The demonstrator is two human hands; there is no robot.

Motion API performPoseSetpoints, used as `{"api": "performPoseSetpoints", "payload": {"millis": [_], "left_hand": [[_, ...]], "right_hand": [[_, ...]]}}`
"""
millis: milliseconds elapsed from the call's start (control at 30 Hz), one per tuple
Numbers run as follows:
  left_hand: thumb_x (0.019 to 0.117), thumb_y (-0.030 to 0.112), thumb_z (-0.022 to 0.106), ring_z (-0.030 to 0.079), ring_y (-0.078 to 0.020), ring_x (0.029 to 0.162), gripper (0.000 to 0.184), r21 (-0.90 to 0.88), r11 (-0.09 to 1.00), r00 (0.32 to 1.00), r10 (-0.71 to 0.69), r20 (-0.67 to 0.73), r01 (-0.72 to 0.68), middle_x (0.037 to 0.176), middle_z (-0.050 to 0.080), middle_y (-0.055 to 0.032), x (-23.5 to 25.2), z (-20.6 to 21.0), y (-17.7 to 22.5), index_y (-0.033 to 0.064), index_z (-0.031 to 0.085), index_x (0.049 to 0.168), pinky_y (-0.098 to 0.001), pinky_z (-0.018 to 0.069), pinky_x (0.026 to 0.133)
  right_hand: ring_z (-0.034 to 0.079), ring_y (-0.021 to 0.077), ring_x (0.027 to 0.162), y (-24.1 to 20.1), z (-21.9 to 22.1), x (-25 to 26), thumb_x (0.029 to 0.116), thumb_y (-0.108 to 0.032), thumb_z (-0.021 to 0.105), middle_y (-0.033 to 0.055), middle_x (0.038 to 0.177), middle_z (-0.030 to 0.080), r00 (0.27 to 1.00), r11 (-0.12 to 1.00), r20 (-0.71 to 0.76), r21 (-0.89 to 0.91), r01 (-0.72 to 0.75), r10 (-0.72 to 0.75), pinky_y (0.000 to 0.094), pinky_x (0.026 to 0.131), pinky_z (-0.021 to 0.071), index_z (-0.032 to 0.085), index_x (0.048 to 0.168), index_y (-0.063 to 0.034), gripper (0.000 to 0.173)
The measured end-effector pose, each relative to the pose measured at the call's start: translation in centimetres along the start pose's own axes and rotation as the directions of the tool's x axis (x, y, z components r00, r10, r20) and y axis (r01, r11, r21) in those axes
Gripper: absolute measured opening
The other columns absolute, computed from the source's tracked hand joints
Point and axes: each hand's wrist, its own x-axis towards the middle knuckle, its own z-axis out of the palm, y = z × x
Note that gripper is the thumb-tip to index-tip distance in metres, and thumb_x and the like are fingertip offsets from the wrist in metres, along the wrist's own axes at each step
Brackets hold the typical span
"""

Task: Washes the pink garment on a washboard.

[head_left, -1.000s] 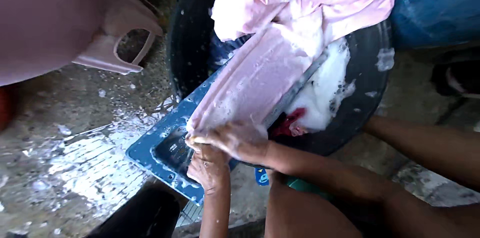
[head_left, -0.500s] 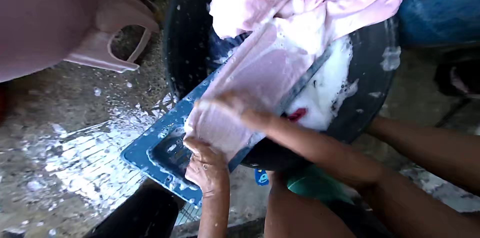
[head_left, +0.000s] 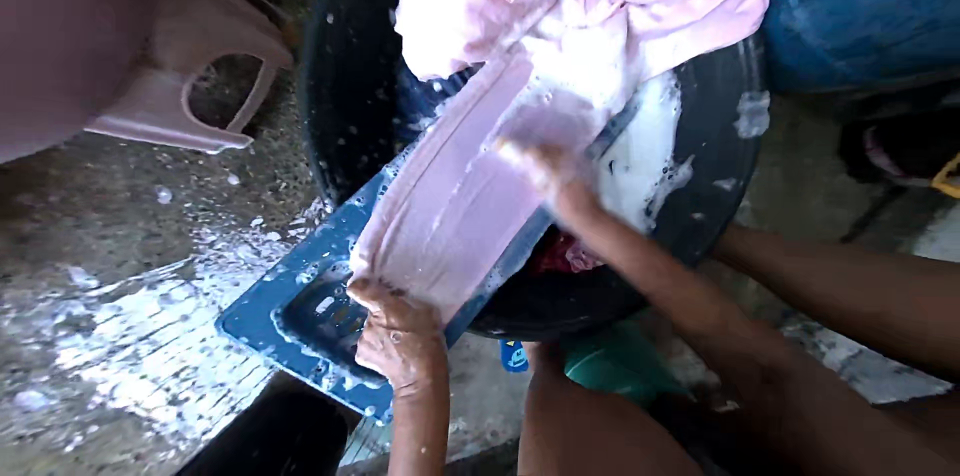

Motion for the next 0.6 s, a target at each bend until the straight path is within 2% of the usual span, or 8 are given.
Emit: {"api": "performPoseSetpoints", "payload": {"millis": [67, 133, 267, 333, 400, 467, 533, 600], "left_hand": [[0.1019, 0.008, 0.050, 0.071, -0.0510, 0.093, 0.053, -0.005, 1.000, 0.999, -0.030, 0.012, 0.030, 0.096, 0.071, -0.0315, 0.1, -0.3, 0.4, -0.0072, 0.036, 0.151, -0.0634, 0.0524, 0.078], [0.1010, 0.008, 0.051, 0.071, -0.0512, 0.093, 0.054, -0.010, 1.000, 1.000, -0.026, 0.011, 0.026, 0.097, 0.071, -0.0317, 0.1, -0.4, 0.6, -0.0066, 0.036, 0.151, -0.0637, 0.0523, 0.078], [0.1028, 0.011, 0.051, 0.069, -0.0542, 0.093, 0.052, -0.005, 1.000, 1.000, 0.012, 0.000, -0.012, 0.097, 0.069, -0.0349, -0.1, 0.0, -0.2, -0.0128, 0.038, 0.147, -0.0662, 0.0515, 0.079], [0.1036, 0.012, 0.049, 0.070, -0.0539, 0.093, 0.051, 0.001, 1.000, 1.000, 0.006, -0.008, -0.006, 0.095, 0.070, -0.0342, 0.0, 0.0, -0.1, -0.0121, 0.039, 0.147, -0.0663, 0.0515, 0.078], [0.1056, 0.012, 0.046, 0.070, -0.0527, 0.095, 0.050, 0.007, 0.999, 0.998, -0.054, 0.028, 0.054, 0.096, 0.071, -0.0328, 0.1, -0.4, 0.4, -0.0074, 0.036, 0.151, -0.0655, 0.0519, 0.080], [0.1056, 0.012, 0.046, 0.070, -0.0518, 0.097, 0.051, 0.005, 0.998, 0.996, -0.070, 0.048, 0.069, 0.099, 0.070, -0.0327, -0.1, -0.9, 0.7, -0.0061, 0.035, 0.152, -0.0642, 0.0521, 0.083], [0.1059, 0.013, 0.046, 0.070, -0.0514, 0.099, 0.050, -0.065, 0.996, 0.997, -0.067, 0.024, 0.069, 0.103, 0.070, -0.0323, -0.2, -1.2, 0.5, -0.0034, 0.036, 0.152, -0.0646, 0.0521, 0.083], [0.1096, 0.024, 0.043, 0.068, -0.0522, 0.102, 0.049, -0.254, 0.966, 0.996, -0.056, -0.062, 0.039, 0.113, 0.068, -0.0328, -0.8, -0.7, -0.4, 0.0006, 0.039, 0.152, -0.0675, 0.0508, 0.084]], "right_hand": [[0.071, 0.0403, 0.107, 5.6, -1.3, 3.3, 0.1034, -0.016, 0.054, 0.0223, 0.121, 0.070, 0.948, 0.930, -0.023, -0.189, -0.315, 0.316, 0.0565, 0.088, 0.0570, 0.062, 0.137, -0.0046, 0.036], [0.069, 0.0434, 0.110, 4.0, -2.7, 4.2, 0.1040, -0.021, 0.054, 0.0243, 0.126, 0.067, 0.902, 0.886, -0.038, -0.175, -0.430, 0.430, 0.0604, 0.089, 0.0548, 0.057, 0.143, -0.0055, 0.042], [0.072, 0.0280, 0.098, -11.6, 0.2, -3.6, 0.0926, -0.013, 0.070, 0.0137, 0.105, 0.075, 0.978, 0.969, 0.035, 0.148, 0.199, -0.206, 0.0431, 0.084, 0.0593, 0.074, 0.117, -0.0068, 0.025], [0.073, 0.0242, 0.096, -11.4, 1.6, -3.7, 0.0949, -0.012, 0.067, 0.0087, 0.105, 0.076, 0.933, 0.912, 0.072, 0.249, 0.326, -0.354, 0.0405, 0.083, 0.0594, 0.076, 0.114, -0.0116, 0.021], [0.073, 0.0227, 0.100, -5.3, 1.3, 0.0, 0.0996, -0.011, 0.063, 0.0107, 0.110, 0.075, 0.979, 0.954, 0.093, 0.260, 0.149, -0.179, 0.0395, 0.091, 0.0586, 0.074, 0.122, -0.0087, 0.025], [0.071, 0.0335, 0.107, 2.6, -0.4, 3.7, 0.1008, -0.014, 0.060, 0.0185, 0.120, 0.072, 0.990, 0.990, 0.052, -0.055, -0.129, 0.132, 0.0515, 0.092, 0.0571, 0.066, 0.135, -0.0075, 0.035], [0.067, 0.0437, 0.114, 7.9, -3.2, 6.6, 0.1043, -0.020, 0.053, 0.0233, 0.128, 0.067, 0.907, 0.888, 0.047, -0.232, -0.397, 0.418, 0.0628, 0.093, 0.0529, 0.056, 0.144, -0.0074, 0.042], [0.067, 0.0474, 0.112, 8.6, -5.4, 7.1, 0.1060, -0.026, 0.050, 0.0263, 0.124, 0.068, 0.831, 0.825, -0.008, -0.110, -0.554, 0.556, 0.0665, 0.090, 0.0511, 0.052, 0.145, -0.0058, 0.044]]}}
